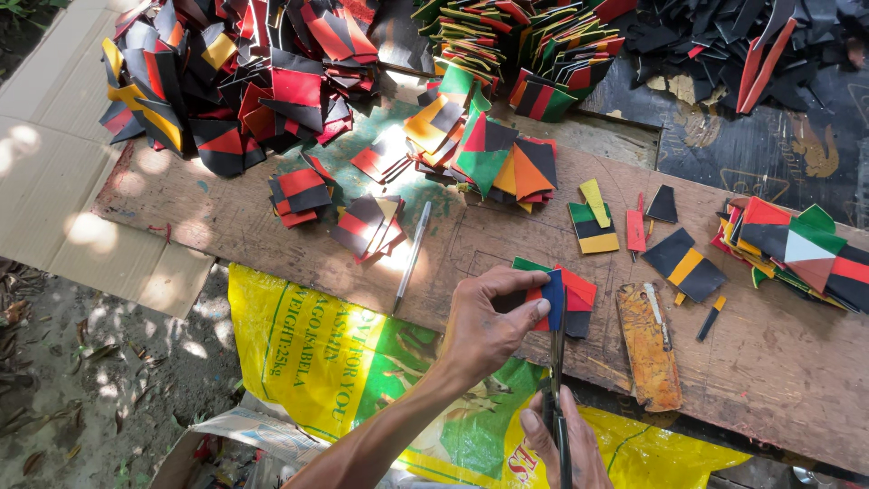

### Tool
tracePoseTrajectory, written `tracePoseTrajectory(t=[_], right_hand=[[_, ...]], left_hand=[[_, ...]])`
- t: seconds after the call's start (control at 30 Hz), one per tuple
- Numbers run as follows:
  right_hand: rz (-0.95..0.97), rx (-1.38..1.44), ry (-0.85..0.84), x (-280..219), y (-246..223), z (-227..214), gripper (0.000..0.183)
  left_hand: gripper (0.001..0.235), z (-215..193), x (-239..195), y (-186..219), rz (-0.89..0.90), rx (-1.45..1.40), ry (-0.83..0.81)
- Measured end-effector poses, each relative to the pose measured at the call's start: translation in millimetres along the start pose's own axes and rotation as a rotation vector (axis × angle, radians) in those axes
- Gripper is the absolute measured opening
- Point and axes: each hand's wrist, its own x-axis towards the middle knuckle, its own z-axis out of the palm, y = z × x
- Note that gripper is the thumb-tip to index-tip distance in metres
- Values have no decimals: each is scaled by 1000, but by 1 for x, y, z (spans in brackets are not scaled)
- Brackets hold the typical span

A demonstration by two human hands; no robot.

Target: The person assembles small flags by arranging colored rubber pieces on a wooden board, pressing them together, and trimming excess material with scissors. The finished flags are stacked on the table.

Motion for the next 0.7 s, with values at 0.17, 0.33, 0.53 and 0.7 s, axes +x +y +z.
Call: tracePoseTrajectory(t=[0.17, 0.33, 0.53, 0.7], right_hand=[[14, 26, -15, 4, -6, -1, 52], [23, 15, -17, 3, -8, -1, 50], [74, 44, -10, 4, -6, 0, 46], [57, 23, -1, 7, -2, 1, 43]], left_hand=[[34, 1, -1, 1, -9, -17, 17], [34, 2, -1, 1, 18, 13, 34], [33, 4, -2, 3, -12, 26, 35], [33, 3, -2, 4, -1, 38, 44]])
